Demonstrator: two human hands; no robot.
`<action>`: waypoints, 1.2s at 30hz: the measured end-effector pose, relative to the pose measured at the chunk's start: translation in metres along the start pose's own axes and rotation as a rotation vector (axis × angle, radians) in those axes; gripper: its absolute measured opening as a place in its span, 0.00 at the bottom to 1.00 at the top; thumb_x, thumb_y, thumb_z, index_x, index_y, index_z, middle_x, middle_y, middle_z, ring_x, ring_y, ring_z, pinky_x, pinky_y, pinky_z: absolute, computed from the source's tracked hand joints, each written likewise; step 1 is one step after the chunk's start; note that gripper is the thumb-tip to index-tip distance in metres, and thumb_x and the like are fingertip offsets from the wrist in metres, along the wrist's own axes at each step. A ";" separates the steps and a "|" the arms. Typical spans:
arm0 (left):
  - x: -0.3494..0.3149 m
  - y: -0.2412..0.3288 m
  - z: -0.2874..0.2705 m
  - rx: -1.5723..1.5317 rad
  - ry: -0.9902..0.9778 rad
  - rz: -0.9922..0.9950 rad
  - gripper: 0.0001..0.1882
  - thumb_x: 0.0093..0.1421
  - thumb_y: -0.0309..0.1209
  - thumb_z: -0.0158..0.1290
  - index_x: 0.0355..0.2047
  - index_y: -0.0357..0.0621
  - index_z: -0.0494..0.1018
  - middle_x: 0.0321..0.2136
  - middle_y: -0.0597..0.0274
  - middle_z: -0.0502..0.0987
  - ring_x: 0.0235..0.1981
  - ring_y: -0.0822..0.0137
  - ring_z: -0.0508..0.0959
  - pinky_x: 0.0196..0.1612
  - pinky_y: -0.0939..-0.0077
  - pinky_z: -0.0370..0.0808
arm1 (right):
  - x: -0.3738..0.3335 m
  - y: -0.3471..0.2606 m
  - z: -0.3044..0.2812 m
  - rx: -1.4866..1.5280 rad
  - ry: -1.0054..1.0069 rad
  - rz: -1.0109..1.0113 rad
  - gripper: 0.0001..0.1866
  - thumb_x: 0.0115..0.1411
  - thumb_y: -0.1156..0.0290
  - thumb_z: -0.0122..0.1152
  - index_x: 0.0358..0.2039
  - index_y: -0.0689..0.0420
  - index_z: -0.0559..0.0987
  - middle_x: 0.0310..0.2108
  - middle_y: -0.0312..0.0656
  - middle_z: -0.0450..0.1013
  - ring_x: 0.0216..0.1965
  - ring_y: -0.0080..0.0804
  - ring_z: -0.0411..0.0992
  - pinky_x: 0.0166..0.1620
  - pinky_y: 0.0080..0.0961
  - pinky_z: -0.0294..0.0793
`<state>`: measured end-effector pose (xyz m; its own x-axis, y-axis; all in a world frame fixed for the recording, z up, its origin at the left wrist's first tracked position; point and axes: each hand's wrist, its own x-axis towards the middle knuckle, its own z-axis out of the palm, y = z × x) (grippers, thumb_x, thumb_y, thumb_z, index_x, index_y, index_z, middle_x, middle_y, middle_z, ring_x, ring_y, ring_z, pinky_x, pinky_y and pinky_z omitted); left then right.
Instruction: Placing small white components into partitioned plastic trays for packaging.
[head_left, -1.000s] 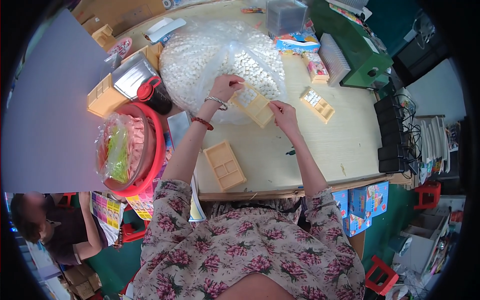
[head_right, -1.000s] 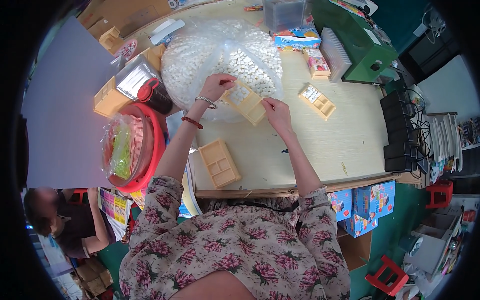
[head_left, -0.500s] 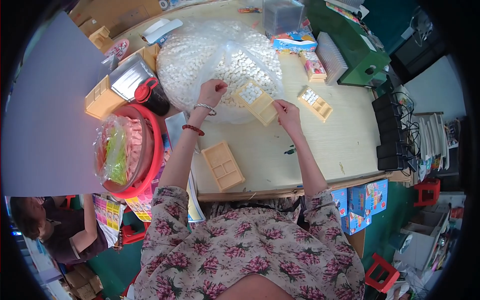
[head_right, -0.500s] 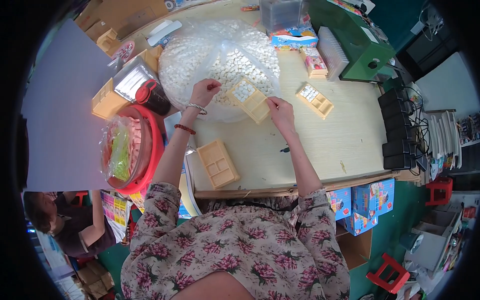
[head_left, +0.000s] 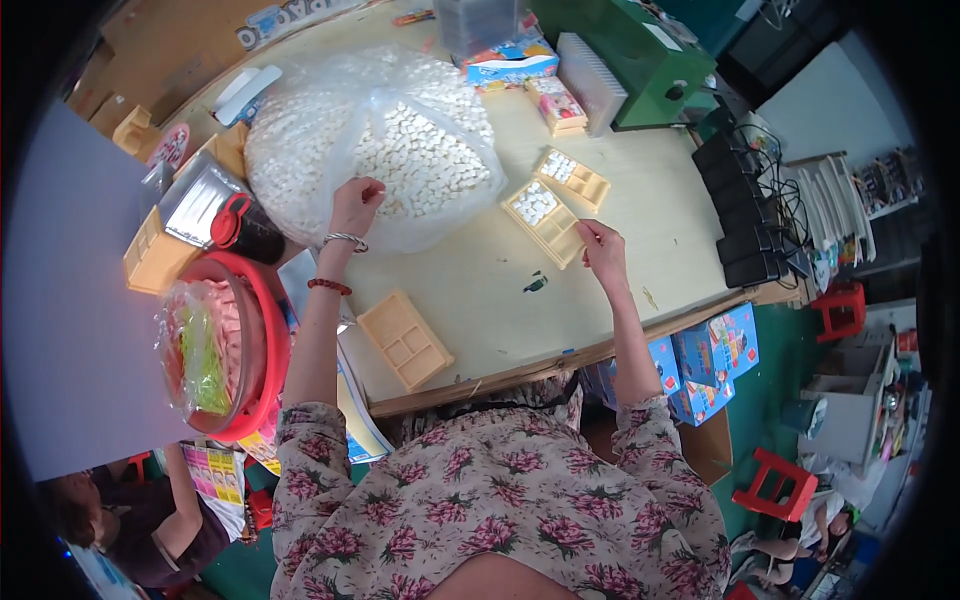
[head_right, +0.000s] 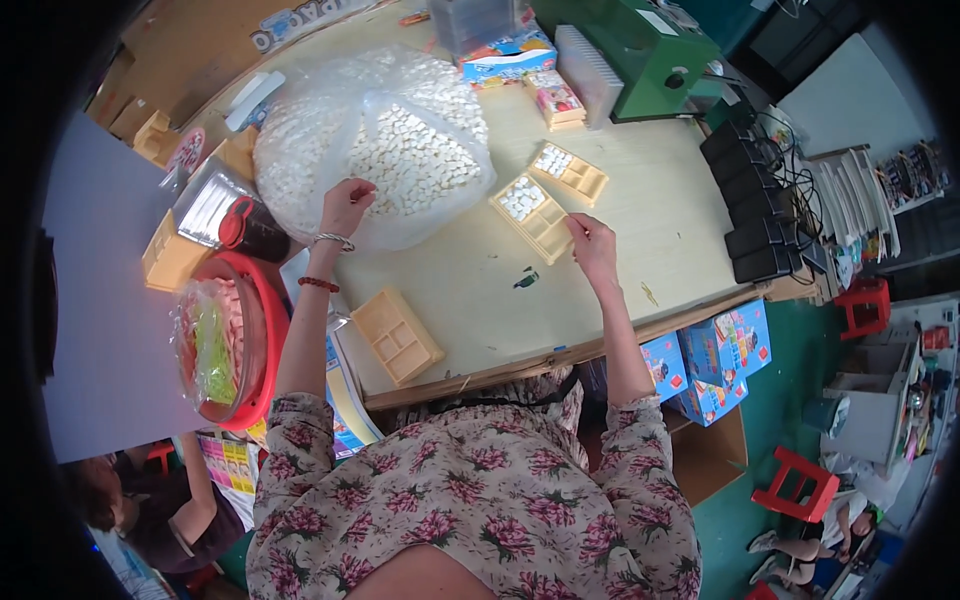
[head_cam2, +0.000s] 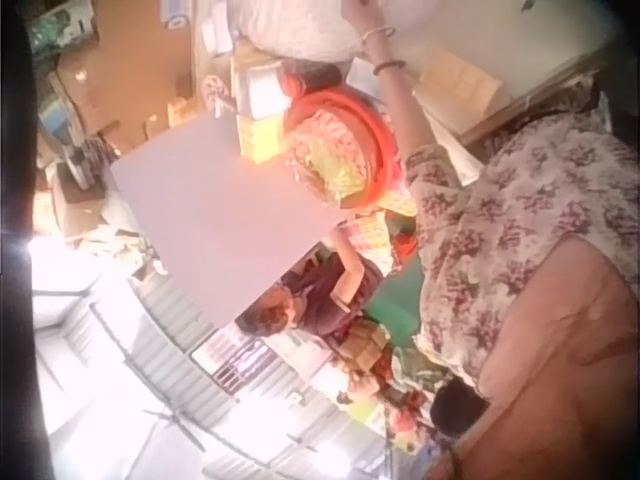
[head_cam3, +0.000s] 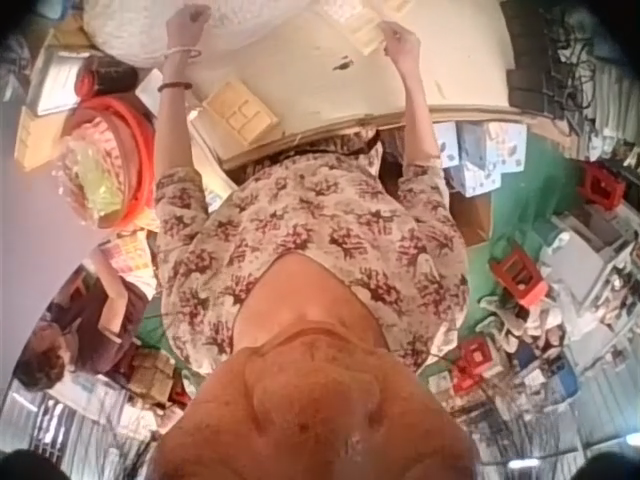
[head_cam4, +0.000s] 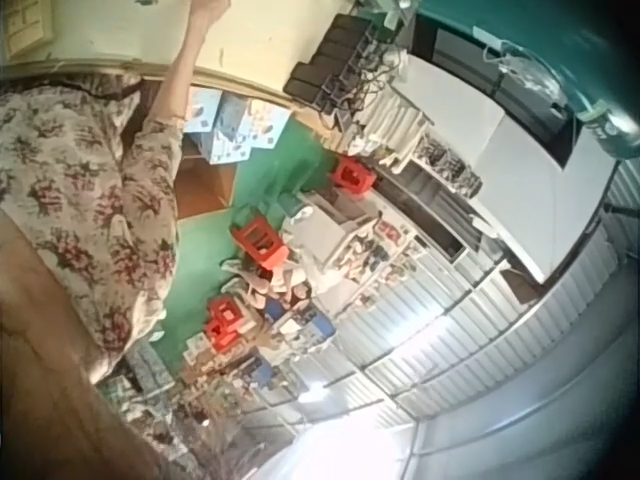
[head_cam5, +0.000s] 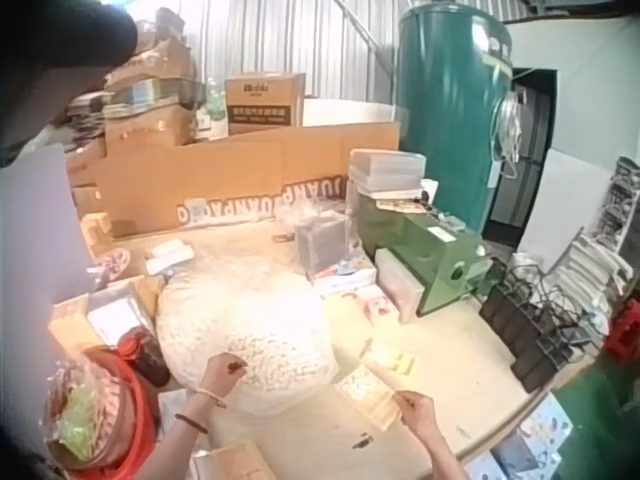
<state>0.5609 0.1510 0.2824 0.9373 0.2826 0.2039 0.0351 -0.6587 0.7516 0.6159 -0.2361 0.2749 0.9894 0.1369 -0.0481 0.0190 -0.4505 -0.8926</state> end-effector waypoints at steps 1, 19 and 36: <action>0.001 0.001 0.004 -0.003 -0.006 0.004 0.06 0.46 0.22 0.54 0.27 0.38 0.74 0.24 0.56 0.73 0.25 0.67 0.74 0.31 0.77 0.71 | 0.000 0.006 -0.004 -0.005 0.018 0.022 0.11 0.57 0.67 0.51 0.34 0.60 0.77 0.16 0.40 0.69 0.12 0.20 0.64 0.18 0.18 0.65; -0.003 0.027 0.011 0.002 -0.044 0.012 0.06 0.51 0.24 0.54 0.29 0.35 0.74 0.24 0.62 0.75 0.25 0.74 0.74 0.30 0.82 0.71 | 0.046 0.013 0.019 -0.904 0.199 -0.289 0.11 0.50 0.67 0.58 0.32 0.56 0.71 0.31 0.44 0.65 0.28 0.42 0.72 0.29 0.35 0.74; 0.000 0.030 0.011 0.025 -0.018 0.025 0.06 0.51 0.25 0.53 0.30 0.37 0.74 0.25 0.61 0.76 0.26 0.73 0.75 0.32 0.82 0.72 | 0.042 0.037 0.001 -0.800 0.248 -0.221 0.09 0.49 0.66 0.59 0.31 0.55 0.75 0.30 0.44 0.68 0.31 0.42 0.72 0.32 0.34 0.72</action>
<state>0.5656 0.1240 0.2979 0.9440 0.2533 0.2113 0.0197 -0.6827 0.7304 0.6576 -0.2462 0.2395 0.9523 0.1402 0.2711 0.2179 -0.9343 -0.2823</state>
